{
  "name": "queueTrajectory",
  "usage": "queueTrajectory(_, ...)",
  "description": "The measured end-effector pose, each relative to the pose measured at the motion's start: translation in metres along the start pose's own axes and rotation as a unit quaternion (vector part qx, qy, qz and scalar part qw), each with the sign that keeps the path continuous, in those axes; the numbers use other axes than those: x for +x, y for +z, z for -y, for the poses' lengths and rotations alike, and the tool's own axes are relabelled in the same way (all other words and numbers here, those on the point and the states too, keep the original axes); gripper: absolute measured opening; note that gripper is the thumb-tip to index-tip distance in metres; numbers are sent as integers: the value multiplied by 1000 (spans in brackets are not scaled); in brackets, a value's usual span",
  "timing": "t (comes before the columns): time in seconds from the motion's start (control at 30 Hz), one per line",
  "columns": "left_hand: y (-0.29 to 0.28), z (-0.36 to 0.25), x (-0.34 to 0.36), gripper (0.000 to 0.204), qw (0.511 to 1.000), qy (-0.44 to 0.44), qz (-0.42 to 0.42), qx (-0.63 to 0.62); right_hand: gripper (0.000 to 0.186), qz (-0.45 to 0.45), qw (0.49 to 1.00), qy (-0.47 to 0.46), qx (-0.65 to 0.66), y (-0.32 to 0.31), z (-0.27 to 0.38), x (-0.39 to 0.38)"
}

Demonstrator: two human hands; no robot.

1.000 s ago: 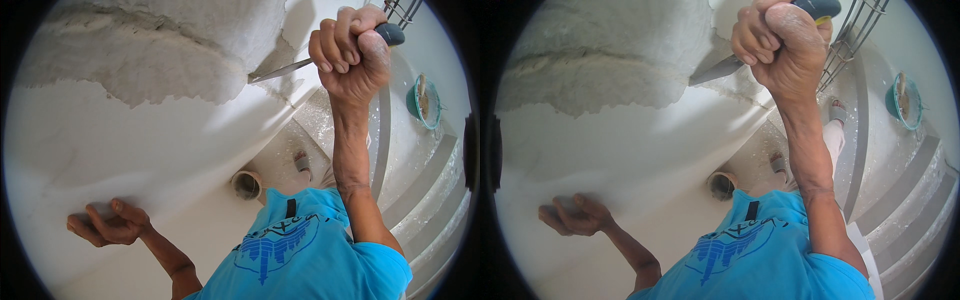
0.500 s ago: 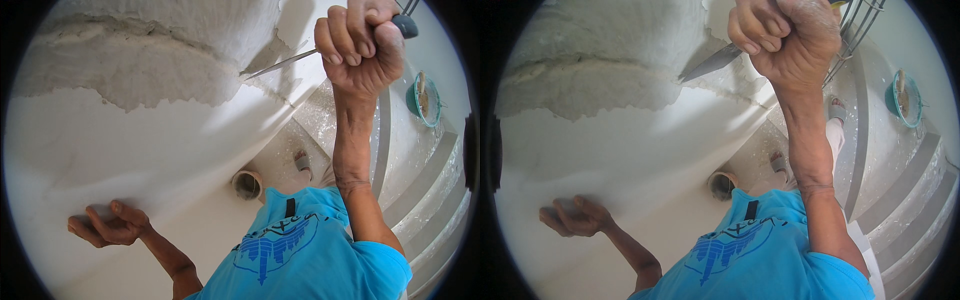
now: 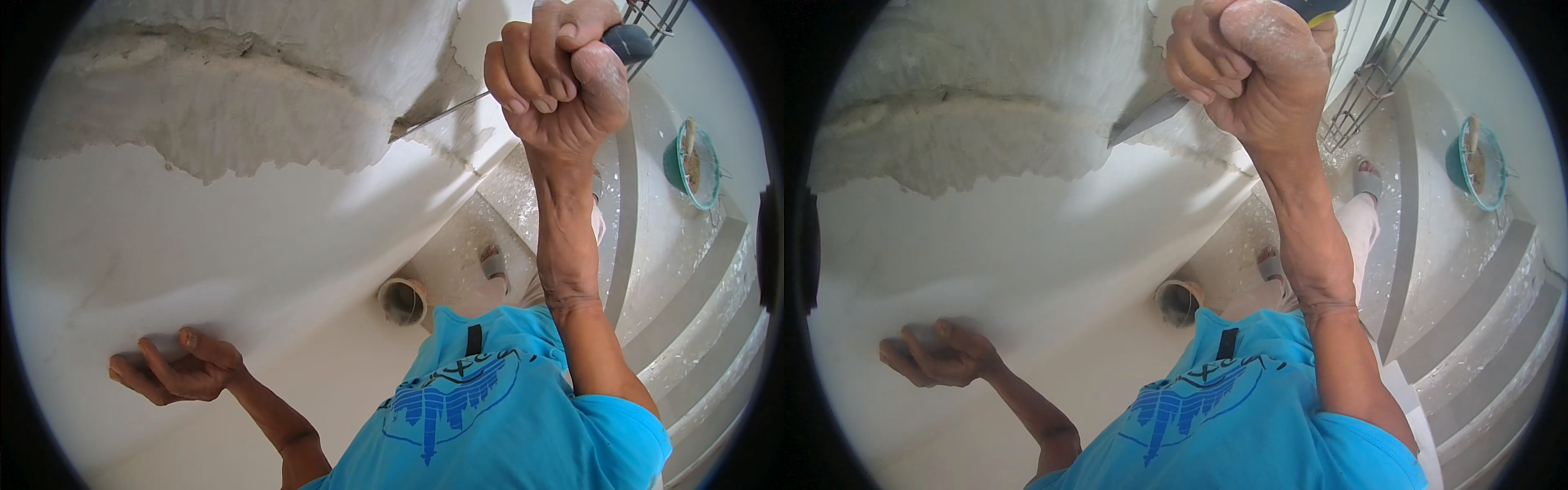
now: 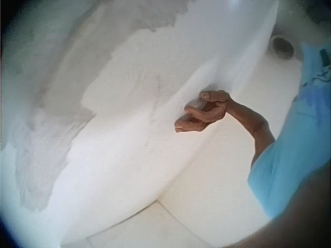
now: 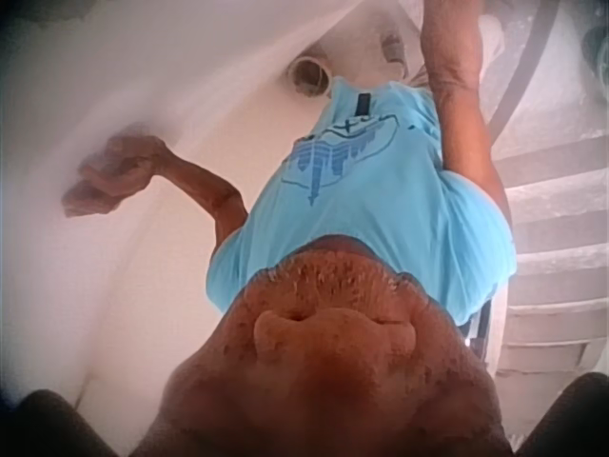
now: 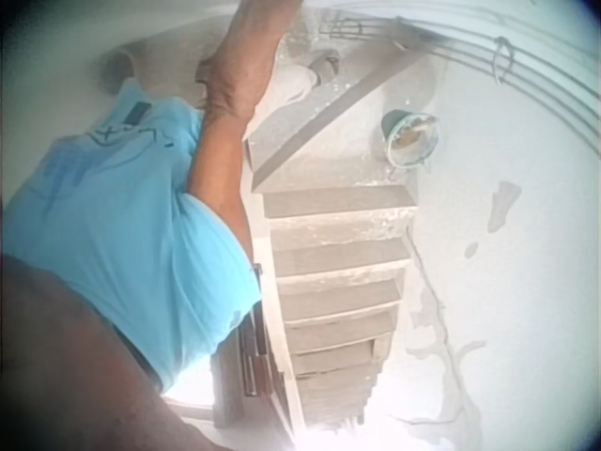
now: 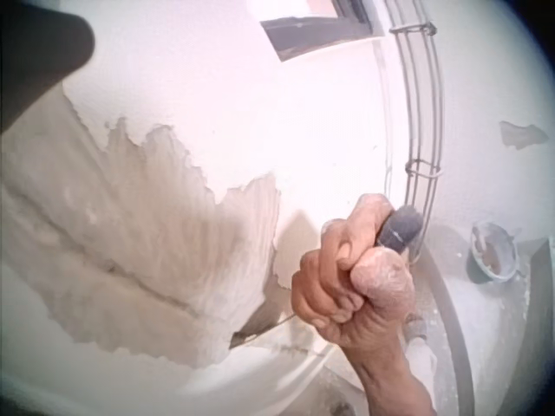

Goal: The person scrapes loose material from a crack in a white wall using a putty knife.

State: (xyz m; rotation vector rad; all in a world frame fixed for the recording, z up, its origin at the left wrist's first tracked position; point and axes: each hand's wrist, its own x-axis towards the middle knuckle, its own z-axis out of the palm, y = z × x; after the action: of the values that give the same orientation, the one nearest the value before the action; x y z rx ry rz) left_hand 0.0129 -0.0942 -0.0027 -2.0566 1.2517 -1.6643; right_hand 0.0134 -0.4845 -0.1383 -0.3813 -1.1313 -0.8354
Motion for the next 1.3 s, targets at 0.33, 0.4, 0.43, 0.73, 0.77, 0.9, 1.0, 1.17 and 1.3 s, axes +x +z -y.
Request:
queueTrajectory(0.33, 0, 2, -1, 37, 1000, 1, -8, -3, 15, -120, 987, 70, -79, 20, 16, -5)
queueTrajectory(0.4, -1, 1, -3, 37, 1000, -7, 0, 6, 15, -156, 983, 64, -71, 35, 16, 0)
queueTrajectory(0.43, 0, 2, -4, 37, 1000, -4, -3, 6, 15, -156, 984, 63, -64, 36, 17, 2)
queueTrajectory(0.73, -1, 5, -10, 37, 1000, -5, -2, 4, 13, -120, 966, 149, -171, 37, -3, -33)
queueTrajectory(0.77, 1, 4, -7, 37, 1000, 0, -8, 2, 13, -116, 965, 145, -185, 37, -1, -30)
queueTrajectory(0.9, -1, 4, -5, 37, 1000, 6, -12, 19, 13, -97, 956, 128, -246, 34, 7, -19)
queueTrajectory(1.0, -4, 5, -8, 38, 1000, -6, 4, 10, 16, -164, 953, 183, -178, 45, -13, -39)
queueTrajectory(1.17, -3, 7, -6, 39, 1000, 6, -11, 6, 15, -8, 973, 164, -160, 35, 31, 0)
queueTrajectory(1.3, -5, 4, -4, 39, 1000, 3, 1, 26, 7, -42, 987, 136, -68, 40, 24, 13)
